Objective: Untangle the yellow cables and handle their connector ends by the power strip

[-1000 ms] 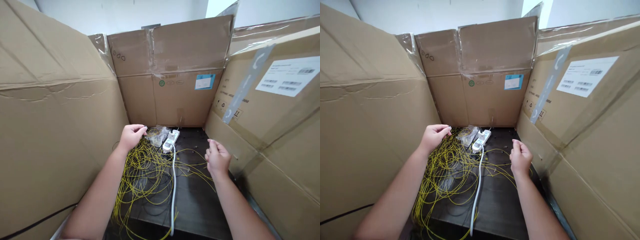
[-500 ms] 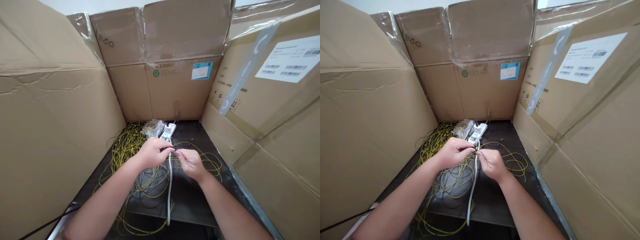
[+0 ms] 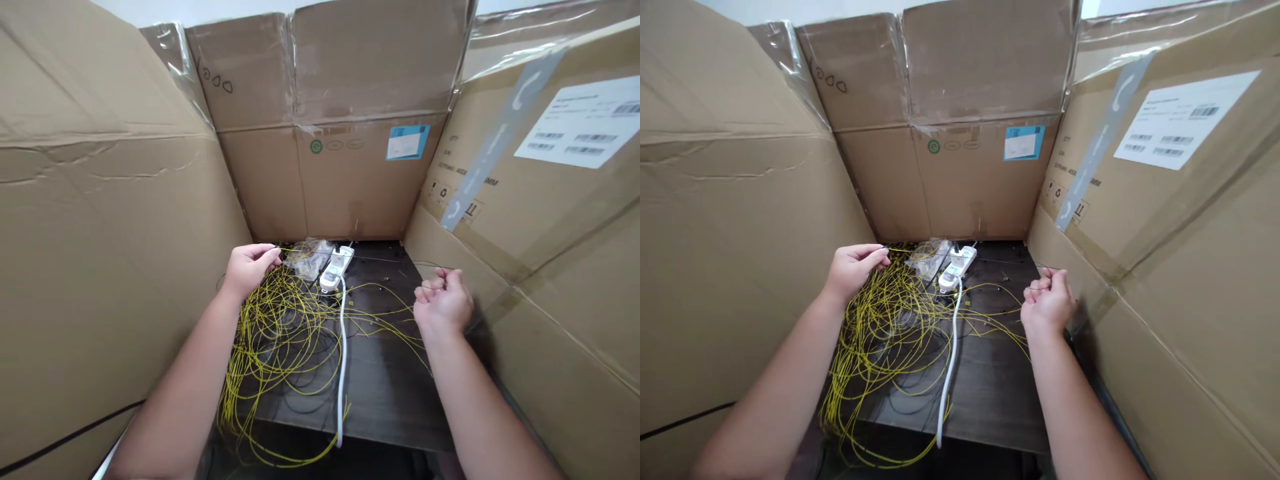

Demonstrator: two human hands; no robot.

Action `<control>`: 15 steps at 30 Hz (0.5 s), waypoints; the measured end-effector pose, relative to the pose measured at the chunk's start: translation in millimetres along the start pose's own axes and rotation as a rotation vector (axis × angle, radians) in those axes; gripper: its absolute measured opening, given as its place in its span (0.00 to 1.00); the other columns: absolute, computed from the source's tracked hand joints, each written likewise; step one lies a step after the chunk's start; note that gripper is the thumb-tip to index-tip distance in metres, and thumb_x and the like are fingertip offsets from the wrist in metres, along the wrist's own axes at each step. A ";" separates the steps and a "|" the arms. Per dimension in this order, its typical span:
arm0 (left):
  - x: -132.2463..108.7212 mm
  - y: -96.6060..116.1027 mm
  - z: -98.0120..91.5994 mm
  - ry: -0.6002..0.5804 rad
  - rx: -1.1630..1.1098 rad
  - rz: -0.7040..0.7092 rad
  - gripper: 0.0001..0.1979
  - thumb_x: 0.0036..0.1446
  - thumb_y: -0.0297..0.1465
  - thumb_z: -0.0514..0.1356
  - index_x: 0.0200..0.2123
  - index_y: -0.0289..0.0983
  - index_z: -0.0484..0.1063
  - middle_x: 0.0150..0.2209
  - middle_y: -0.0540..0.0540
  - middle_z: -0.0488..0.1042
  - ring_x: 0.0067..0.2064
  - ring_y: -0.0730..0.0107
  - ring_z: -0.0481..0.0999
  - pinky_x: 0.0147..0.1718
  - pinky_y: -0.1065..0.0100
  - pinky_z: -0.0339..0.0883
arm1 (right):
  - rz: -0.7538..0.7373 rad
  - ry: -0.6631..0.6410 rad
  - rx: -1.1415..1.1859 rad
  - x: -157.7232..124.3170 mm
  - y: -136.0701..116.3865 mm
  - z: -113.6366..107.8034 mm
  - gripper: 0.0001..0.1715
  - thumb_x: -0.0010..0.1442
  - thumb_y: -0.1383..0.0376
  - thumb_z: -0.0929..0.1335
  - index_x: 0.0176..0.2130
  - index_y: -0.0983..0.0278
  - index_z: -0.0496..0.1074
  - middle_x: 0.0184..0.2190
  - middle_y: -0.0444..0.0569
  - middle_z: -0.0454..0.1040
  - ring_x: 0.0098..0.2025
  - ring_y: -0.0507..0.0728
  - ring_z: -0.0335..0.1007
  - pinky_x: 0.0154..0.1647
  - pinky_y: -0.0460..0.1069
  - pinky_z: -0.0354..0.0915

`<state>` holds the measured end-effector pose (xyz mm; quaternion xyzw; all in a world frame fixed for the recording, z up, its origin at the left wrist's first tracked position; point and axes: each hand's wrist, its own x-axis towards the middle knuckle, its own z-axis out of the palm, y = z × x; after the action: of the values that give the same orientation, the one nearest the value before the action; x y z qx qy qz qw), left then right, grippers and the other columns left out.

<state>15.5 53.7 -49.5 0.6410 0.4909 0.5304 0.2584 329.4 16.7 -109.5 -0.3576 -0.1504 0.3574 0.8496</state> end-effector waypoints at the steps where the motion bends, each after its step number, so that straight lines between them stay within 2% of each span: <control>1: 1.1 -2.7 -2.4 0.025 -0.007 -0.008 0.10 0.46 0.36 0.61 0.25 0.34 0.76 0.23 0.46 0.74 0.24 0.74 0.71 0.26 0.72 0.67 | 0.023 0.012 0.013 2.4 -1.8 -1.8 0.13 0.55 0.56 0.63 0.27 0.64 0.62 0.12 0.33 0.47 0.12 0.44 0.37 0.10 0.42 0.38; 5: 5.4 -13.7 -10.4 0.118 -0.026 -0.038 0.10 0.44 0.36 0.62 0.26 0.34 0.76 0.22 0.47 0.74 0.25 0.73 0.72 0.29 0.71 0.68 | 0.055 0.064 0.050 12.0 -9.9 -8.6 0.09 0.56 0.62 0.60 0.27 0.63 0.59 0.12 0.33 0.45 0.11 0.45 0.36 0.09 0.42 0.38; 7: 6.2 -16.5 -13.4 0.145 -0.033 -0.044 0.10 0.44 0.36 0.62 0.26 0.33 0.76 0.22 0.47 0.74 0.24 0.73 0.72 0.28 0.71 0.68 | -0.005 0.086 0.041 14.3 -11.8 -9.0 0.07 0.55 0.63 0.60 0.27 0.62 0.59 0.12 0.33 0.46 0.11 0.45 0.36 0.09 0.42 0.39; 9: 3.7 -15.1 -13.8 0.152 -0.009 -0.028 0.10 0.45 0.36 0.61 0.25 0.33 0.75 0.22 0.47 0.74 0.24 0.73 0.72 0.27 0.71 0.67 | -0.075 0.072 -0.005 12.3 -9.9 -6.4 0.09 0.55 0.60 0.61 0.29 0.62 0.61 0.12 0.33 0.46 0.12 0.45 0.38 0.09 0.42 0.40; 12: -7.9 -3.9 -5.4 0.080 0.080 0.035 0.11 0.48 0.36 0.60 0.26 0.34 0.76 0.22 0.47 0.74 0.24 0.72 0.72 0.26 0.71 0.66 | -0.135 -0.076 -0.141 0.0 0.1 -0.2 0.15 0.54 0.54 0.63 0.31 0.64 0.66 0.13 0.34 0.48 0.13 0.44 0.40 0.10 0.41 0.40; 15: -26.2 14.2 16.0 -0.105 0.139 0.139 0.11 0.50 0.35 0.58 0.27 0.35 0.76 0.23 0.47 0.75 0.26 0.71 0.72 0.26 0.71 0.65 | -0.192 -0.346 -0.408 -21.2 12.6 3.5 0.18 0.54 0.53 0.64 0.36 0.65 0.71 0.14 0.36 0.53 0.15 0.45 0.45 0.13 0.42 0.45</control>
<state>36.6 27.6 -53.5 0.7169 0.4665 0.4775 0.2011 306.6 9.4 -116.1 -0.4391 -0.3953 0.2935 0.7516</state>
